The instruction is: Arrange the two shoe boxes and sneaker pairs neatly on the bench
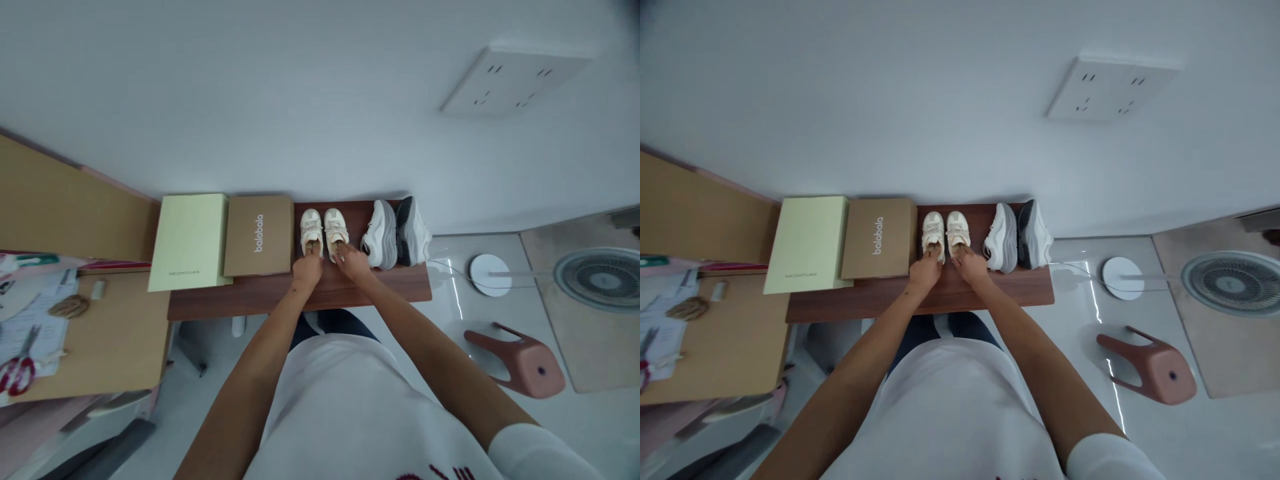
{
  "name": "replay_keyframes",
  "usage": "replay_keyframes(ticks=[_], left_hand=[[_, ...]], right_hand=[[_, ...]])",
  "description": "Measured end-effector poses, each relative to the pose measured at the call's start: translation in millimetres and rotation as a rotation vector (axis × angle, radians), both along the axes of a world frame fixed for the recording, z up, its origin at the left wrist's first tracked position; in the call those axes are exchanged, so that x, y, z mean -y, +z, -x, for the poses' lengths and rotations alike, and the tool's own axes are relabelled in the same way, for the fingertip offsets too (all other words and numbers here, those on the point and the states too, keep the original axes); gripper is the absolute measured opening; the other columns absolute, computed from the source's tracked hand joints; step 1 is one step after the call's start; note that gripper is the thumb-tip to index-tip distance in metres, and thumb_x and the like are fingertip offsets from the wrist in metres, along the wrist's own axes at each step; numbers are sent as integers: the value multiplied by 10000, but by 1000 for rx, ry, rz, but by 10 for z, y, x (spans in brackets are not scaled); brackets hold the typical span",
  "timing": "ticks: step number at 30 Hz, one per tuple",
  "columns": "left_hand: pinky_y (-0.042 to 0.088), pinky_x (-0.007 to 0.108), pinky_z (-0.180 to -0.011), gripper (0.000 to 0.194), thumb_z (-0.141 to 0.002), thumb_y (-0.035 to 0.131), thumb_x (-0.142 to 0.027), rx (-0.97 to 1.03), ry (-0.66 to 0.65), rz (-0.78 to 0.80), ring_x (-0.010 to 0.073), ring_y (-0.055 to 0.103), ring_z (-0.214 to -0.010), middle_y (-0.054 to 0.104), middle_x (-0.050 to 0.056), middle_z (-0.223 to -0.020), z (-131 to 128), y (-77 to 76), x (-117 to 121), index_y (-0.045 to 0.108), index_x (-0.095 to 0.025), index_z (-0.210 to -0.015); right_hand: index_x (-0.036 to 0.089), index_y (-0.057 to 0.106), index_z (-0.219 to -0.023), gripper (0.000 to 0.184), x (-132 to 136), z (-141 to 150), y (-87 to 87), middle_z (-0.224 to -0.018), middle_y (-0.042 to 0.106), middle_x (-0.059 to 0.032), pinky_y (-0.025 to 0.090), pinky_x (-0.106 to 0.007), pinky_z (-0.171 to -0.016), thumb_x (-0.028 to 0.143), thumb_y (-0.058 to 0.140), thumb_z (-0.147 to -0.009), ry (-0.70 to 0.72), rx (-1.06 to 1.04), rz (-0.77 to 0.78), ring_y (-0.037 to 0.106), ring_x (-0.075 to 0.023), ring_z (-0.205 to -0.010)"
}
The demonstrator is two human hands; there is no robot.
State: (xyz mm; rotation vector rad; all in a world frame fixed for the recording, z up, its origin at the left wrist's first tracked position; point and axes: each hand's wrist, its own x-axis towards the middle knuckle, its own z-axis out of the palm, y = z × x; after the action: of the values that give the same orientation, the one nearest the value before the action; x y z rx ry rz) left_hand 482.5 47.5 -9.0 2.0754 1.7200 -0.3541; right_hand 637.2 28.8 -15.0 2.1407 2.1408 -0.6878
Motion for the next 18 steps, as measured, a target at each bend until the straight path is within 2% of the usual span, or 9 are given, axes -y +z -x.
replay_keyframes(ticks=[4,8,12,18], left_hand=[[545,389,-832,451,-1024,393,-355,33,-27,-47,301,683,-1078,560,204,-1389,-120,214,3,445,-190,-1441],[536,387,-849,370,-1027,396,-354,97,-110,-59,296,672,-1092,639,163,-1278,-378,327,15,525,-189,-1332],[526,375,-857,369,-1030,397,-342,166,-173,-57,282,669,-1098,639,150,-1311,-692,311,70,519,-195,-1346],[512,364,-892,341,-1018,448,-343,223,-203,45,269,659,-1136,677,135,-1257,-1055,138,138,551,-209,-1314]], right_hand=[[214,690,-1211,341,87,-290,53,-1233,692,-109,488,-284,-806,399,468,-1030,-102,-58,-155,678,-226,-1023],[197,715,-1146,346,205,-693,83,-1157,716,-110,480,-287,-777,412,474,-1022,-201,-75,-280,686,-218,-940],[183,723,-1121,354,301,-1116,102,-1131,722,-118,475,-297,-762,418,481,-1012,-301,-37,-344,686,-231,-929],[203,724,-1109,344,432,-1672,36,-1105,727,-100,465,-316,-755,432,495,-994,-447,26,-342,681,-237,-906]])
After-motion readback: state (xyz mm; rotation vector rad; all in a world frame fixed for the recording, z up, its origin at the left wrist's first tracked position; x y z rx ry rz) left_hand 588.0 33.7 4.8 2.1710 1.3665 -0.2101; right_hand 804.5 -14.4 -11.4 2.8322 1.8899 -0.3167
